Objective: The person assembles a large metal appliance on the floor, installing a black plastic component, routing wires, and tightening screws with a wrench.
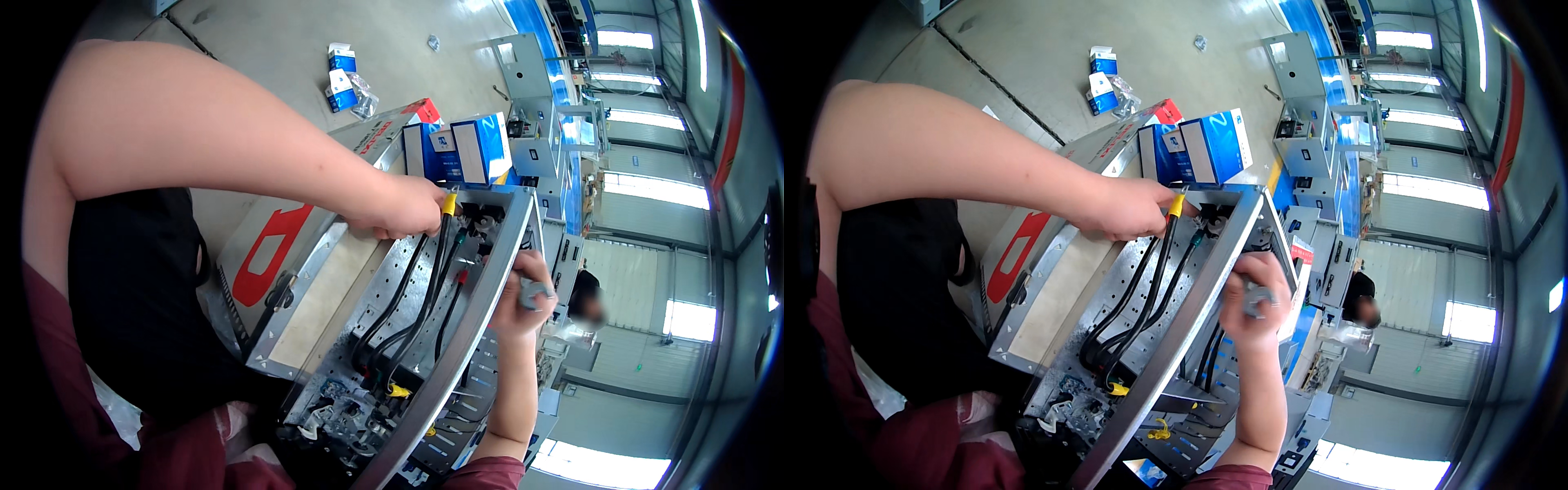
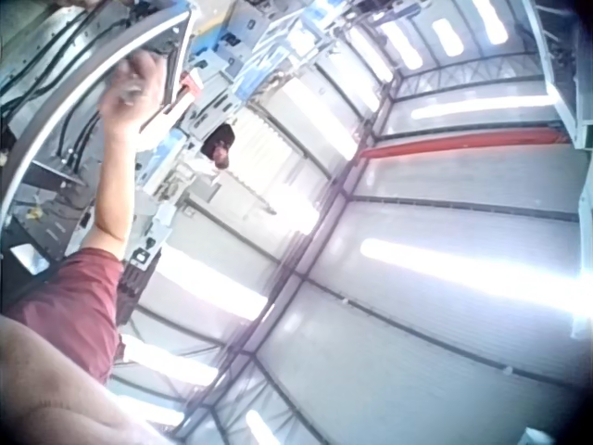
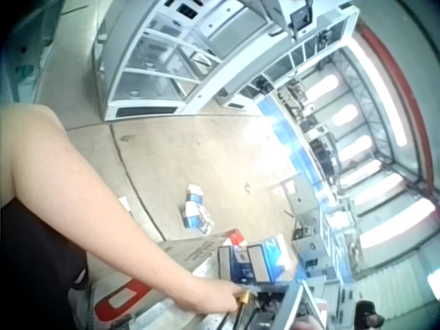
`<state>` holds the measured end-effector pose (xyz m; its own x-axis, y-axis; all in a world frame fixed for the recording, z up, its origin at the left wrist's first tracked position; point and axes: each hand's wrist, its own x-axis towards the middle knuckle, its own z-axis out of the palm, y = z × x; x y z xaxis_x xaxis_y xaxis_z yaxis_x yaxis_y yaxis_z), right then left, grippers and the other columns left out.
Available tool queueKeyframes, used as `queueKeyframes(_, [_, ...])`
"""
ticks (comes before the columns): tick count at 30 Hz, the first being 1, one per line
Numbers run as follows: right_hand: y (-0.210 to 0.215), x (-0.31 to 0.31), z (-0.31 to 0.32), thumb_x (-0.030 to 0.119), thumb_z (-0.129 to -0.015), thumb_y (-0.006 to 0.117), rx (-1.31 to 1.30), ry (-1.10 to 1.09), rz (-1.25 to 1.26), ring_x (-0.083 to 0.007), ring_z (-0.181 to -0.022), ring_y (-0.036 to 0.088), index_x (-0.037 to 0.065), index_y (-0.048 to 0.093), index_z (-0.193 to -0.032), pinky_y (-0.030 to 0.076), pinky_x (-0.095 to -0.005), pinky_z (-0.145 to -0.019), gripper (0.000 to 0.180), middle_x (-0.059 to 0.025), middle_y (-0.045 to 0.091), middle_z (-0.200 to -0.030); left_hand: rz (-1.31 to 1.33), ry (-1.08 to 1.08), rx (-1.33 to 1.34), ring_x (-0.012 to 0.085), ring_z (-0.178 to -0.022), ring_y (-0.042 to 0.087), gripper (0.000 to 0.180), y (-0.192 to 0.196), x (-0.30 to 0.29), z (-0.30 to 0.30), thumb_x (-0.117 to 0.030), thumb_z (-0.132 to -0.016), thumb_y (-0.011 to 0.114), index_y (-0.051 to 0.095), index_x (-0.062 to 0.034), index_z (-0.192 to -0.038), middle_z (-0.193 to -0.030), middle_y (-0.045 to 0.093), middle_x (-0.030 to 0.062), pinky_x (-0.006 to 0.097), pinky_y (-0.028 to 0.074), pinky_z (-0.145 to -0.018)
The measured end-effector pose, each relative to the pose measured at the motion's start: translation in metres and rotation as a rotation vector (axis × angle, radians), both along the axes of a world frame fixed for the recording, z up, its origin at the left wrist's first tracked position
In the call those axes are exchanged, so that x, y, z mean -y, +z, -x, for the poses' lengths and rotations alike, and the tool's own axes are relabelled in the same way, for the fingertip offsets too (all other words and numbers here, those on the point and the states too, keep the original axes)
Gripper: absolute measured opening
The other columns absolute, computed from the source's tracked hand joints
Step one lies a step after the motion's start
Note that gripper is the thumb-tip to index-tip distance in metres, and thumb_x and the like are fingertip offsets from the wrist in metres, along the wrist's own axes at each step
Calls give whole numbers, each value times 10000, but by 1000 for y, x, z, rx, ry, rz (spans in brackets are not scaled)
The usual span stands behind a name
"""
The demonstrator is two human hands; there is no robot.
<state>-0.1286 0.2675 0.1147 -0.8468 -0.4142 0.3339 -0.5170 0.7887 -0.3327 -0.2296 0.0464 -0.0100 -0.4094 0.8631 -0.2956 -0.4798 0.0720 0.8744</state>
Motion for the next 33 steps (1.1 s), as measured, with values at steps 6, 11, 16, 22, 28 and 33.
queueKeyframes(6, [3, 17, 4, -45, -641, 757, -103, 405, -301, -342, -745, 683, -17, 673, -970, 570, -379, -659, 341, -125, 741, -940, -61, -9, 111, 72, -540, 358, 369, 3, 4, 3, -120, -992, 517, 539, -180, -1356, -677, 396, -47, 266, 314, -509])
queueKeyframes(11, [-9, 28, 4, -77, -701, 815, -161, 349, -483, -251, -767, 711, 20, 706, -862, 601, -356, -695, 217, -51, 742, -856, -49, 10, 93, 76, -540, 355, 358, 4, 4, 2, -126, -999, 499, 549, -177, -1350, -669, 391, -49, 267, 317, -512])
queueKeyframes(16, [-19, 28, -2, -29, -717, 803, -46, 348, -575, -236, -807, 702, 25, 720, -934, 586, -352, -673, 238, -49, 719, -826, -83, -13, 114, 54, -509, 342, 531, 4, 2, 4, -83, -988, 484, 477, -172, -1511, -692, 433, -48, 253, 262, -480])
queueKeyframes(22, [-32, 39, -2, 78, -783, 749, -39, 404, -808, -190, -930, 660, 87, 715, -1006, 546, -305, -736, 226, -6, 672, -866, -95, 14, 144, 44, -495, 333, 603, -1, 2, 3, -57, -974, 482, 441, -142, -1570, -724, 462, -41, 245, 225, -463])
queueKeyframes(28, [-39, 33, -4, 102, -786, 732, 1, 342, -891, -212, -995, 651, 88, 707, -1064, 548, -341, -795, 279, -35, 685, -931, -93, 6, 150, 47, -500, 327, 595, 3, 4, 4, -66, -982, 466, 438, -136, -1572, -700, 441, -41, 254, 251, -482])
queueKeyframes(33, [-36, 34, -5, 76, -789, 745, -3, 292, -934, -263, -1029, 656, 56, 696, -1089, 550, -393, -851, 305, -83, 715, -1001, -85, -14, 129, 55, -516, 338, 613, 3, 3, 7, -63, -982, 470, 434, -173, -1584, -734, 452, -25, 258, 282, -502])
